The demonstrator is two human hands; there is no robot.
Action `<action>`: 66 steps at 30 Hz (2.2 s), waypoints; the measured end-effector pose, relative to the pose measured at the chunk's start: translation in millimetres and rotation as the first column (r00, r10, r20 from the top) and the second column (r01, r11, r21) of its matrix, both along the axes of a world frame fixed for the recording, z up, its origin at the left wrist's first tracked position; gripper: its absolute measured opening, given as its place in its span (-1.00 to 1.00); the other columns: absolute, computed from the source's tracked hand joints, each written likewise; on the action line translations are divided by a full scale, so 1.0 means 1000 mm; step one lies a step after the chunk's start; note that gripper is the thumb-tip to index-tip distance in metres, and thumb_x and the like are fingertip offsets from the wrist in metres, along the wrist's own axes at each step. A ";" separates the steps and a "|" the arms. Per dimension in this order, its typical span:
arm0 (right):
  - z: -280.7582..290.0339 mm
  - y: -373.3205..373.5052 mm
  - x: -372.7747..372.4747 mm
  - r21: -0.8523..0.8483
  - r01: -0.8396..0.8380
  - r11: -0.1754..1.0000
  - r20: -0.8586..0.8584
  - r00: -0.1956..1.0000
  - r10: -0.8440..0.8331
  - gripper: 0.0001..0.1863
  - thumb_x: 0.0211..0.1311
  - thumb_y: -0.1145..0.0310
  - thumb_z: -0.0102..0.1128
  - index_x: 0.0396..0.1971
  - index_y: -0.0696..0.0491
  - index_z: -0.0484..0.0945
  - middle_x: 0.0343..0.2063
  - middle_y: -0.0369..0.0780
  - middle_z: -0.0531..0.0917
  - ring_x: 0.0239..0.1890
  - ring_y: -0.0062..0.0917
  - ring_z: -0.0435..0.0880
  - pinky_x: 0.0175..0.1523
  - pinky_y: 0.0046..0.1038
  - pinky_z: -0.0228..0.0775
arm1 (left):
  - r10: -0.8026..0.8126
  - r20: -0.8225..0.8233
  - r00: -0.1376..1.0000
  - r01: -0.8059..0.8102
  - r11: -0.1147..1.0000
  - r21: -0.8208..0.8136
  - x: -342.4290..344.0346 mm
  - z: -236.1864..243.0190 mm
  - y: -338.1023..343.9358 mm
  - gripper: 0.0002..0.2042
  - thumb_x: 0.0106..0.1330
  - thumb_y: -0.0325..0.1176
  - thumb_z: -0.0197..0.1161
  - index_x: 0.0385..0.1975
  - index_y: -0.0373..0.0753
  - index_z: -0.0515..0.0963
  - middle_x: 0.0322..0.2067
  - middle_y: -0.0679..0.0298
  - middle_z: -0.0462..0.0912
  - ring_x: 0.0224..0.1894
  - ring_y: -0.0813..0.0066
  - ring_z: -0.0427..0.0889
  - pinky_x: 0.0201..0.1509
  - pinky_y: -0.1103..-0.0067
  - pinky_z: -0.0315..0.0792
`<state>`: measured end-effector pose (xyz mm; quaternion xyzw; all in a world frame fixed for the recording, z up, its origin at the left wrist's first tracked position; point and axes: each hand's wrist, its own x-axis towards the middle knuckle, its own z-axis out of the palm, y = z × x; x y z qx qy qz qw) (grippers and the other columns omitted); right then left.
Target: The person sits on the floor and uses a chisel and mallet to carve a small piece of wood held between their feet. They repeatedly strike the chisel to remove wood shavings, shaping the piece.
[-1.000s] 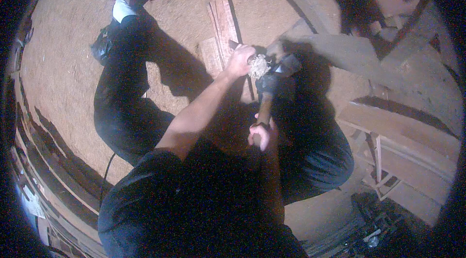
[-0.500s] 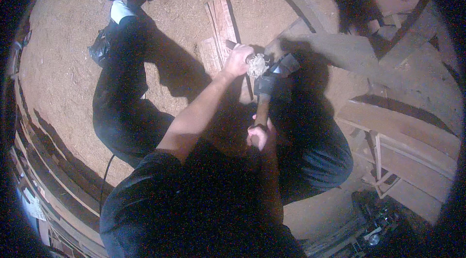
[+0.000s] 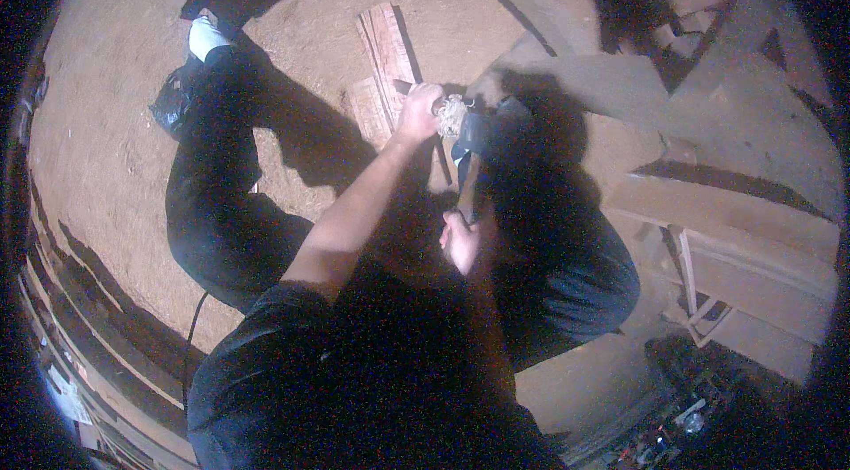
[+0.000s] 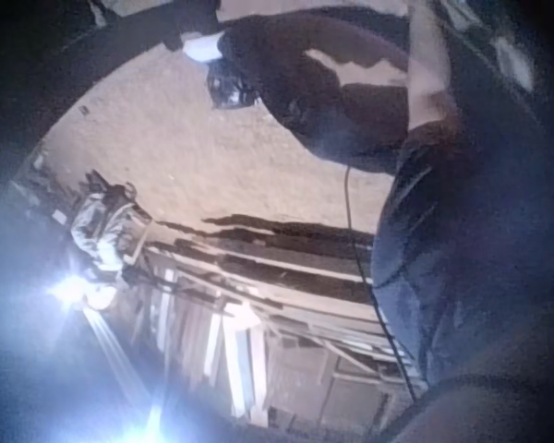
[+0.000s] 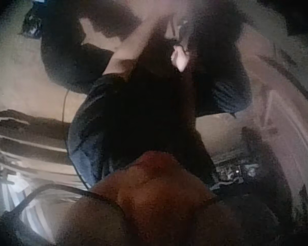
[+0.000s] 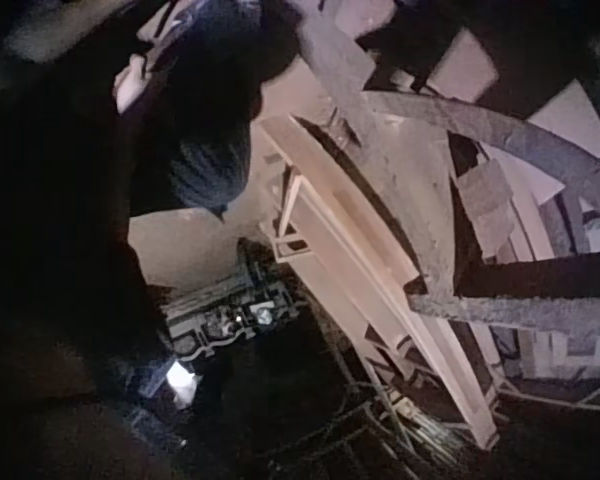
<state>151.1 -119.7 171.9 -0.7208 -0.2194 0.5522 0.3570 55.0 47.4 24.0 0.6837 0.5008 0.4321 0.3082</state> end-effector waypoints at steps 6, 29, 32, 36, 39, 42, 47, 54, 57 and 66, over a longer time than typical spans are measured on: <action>-0.007 0.023 -0.014 -0.030 -0.072 0.997 0.173 0.982 0.076 -0.73 -0.02 0.56 0.00 -0.29 0.07 0.21 -0.72 -0.29 0.36 -0.83 -0.67 0.31 -0.75 -0.59 0.18 | -0.018 -0.047 0.999 0.020 0.998 0.061 0.002 0.001 -0.005 -0.78 -0.31 -0.50 0.17 -0.57 -0.24 0.35 -0.50 0.13 0.44 -0.31 0.13 0.43 -0.19 0.38 0.26; -0.014 0.005 0.021 0.454 -0.006 0.891 0.261 0.957 -0.127 -0.42 -0.16 0.59 0.07 -0.01 0.17 0.19 -0.56 -0.21 0.44 -0.80 -0.55 0.36 -0.68 -0.55 0.28 | 0.143 0.129 0.981 -0.147 0.989 0.023 -0.001 0.007 0.000 -0.84 -0.18 -0.36 0.20 -0.64 -0.26 0.39 -0.57 0.11 0.45 -0.40 0.11 0.44 -0.29 0.39 0.28; 0.027 0.025 -0.007 0.258 0.144 0.955 0.123 0.976 -0.181 -0.44 -0.14 0.60 0.07 -0.02 0.16 0.19 -0.57 -0.20 0.45 -0.80 -0.56 0.36 -0.67 -0.56 0.27 | 0.127 0.124 0.984 -0.134 0.990 0.047 -0.001 0.008 0.003 -0.83 -0.18 -0.34 0.20 -0.64 -0.26 0.39 -0.57 0.10 0.45 -0.40 0.11 0.45 -0.30 0.39 0.29; 0.005 0.034 -0.016 -0.122 -0.153 0.981 0.295 0.938 0.183 -0.50 -0.03 0.58 -0.03 -0.01 0.15 0.11 -0.72 -0.25 0.37 -0.82 -0.61 0.34 -0.73 -0.56 0.23 | 0.148 0.130 0.980 -0.155 0.987 0.051 0.001 0.002 0.003 -0.81 -0.18 -0.30 0.20 -0.64 -0.26 0.40 -0.57 0.10 0.46 -0.41 0.11 0.45 -0.31 0.38 0.30; 0.015 0.039 -0.025 -0.002 0.049 0.999 0.099 0.994 -0.049 -0.53 -0.01 0.57 -0.05 -0.02 0.14 0.13 -0.72 -0.26 0.37 -0.82 -0.60 0.34 -0.73 -0.55 0.24 | 0.159 0.148 0.976 -0.163 0.987 0.015 0.000 0.005 0.006 -0.81 -0.18 -0.30 0.21 -0.64 -0.26 0.40 -0.57 0.09 0.46 -0.41 0.11 0.46 -0.32 0.36 0.30; 0.027 0.035 -0.031 0.080 0.214 0.974 0.083 0.972 -0.220 -0.56 -0.01 0.57 -0.06 -0.05 0.13 0.15 -0.72 -0.27 0.37 -0.82 -0.59 0.33 -0.74 -0.55 0.24 | 0.137 0.137 0.981 -0.142 0.990 0.026 0.001 0.004 0.005 -0.80 -0.18 -0.30 0.21 -0.62 -0.26 0.40 -0.58 0.10 0.46 -0.40 0.11 0.46 -0.29 0.36 0.30; 0.001 0.030 -0.013 -0.194 -0.112 0.975 0.269 0.949 0.162 -0.41 -0.06 0.51 0.05 0.03 0.23 0.09 -0.75 -0.22 0.43 -0.83 -0.55 0.37 -0.74 -0.49 0.26 | 0.149 0.099 0.984 -0.155 0.986 0.054 0.002 0.004 0.006 -0.81 -0.18 -0.30 0.20 -0.64 -0.26 0.39 -0.58 0.10 0.47 -0.40 0.11 0.46 -0.27 0.37 0.29; 0.030 0.036 -0.020 0.110 0.079 0.991 0.137 0.986 -0.094 -0.34 -0.06 0.57 0.02 0.12 0.20 0.01 -0.76 -0.23 0.41 -0.84 -0.56 0.36 -0.74 -0.50 0.27 | 0.167 0.169 0.971 -0.169 0.986 -0.002 0.007 0.009 0.007 -0.83 -0.21 -0.35 0.19 -0.64 -0.26 0.39 -0.56 0.09 0.47 -0.38 0.08 0.45 -0.27 0.37 0.29; 0.024 0.034 -0.016 0.002 0.029 1.000 0.149 0.988 -0.029 -0.29 -0.07 0.59 0.02 0.15 0.21 -0.04 -0.76 -0.21 0.42 -0.84 -0.56 0.36 -0.73 -0.50 0.28 | 0.147 0.135 0.980 -0.146 0.989 -0.014 0.006 0.010 0.006 -0.86 -0.20 -0.39 0.17 -0.64 -0.26 0.39 -0.56 0.09 0.46 -0.38 0.08 0.45 -0.28 0.37 0.29; 0.011 0.029 -0.012 -0.033 -0.015 0.999 0.103 0.994 0.019 -0.31 -0.09 0.60 0.04 0.12 0.23 0.01 -0.76 -0.21 0.42 -0.84 -0.57 0.36 -0.75 -0.51 0.26 | 0.152 0.181 0.972 -0.171 0.981 0.097 0.006 0.008 0.003 -0.89 -0.19 -0.44 0.15 -0.65 -0.25 0.37 -0.59 0.12 0.44 -0.43 0.12 0.44 -0.31 0.38 0.28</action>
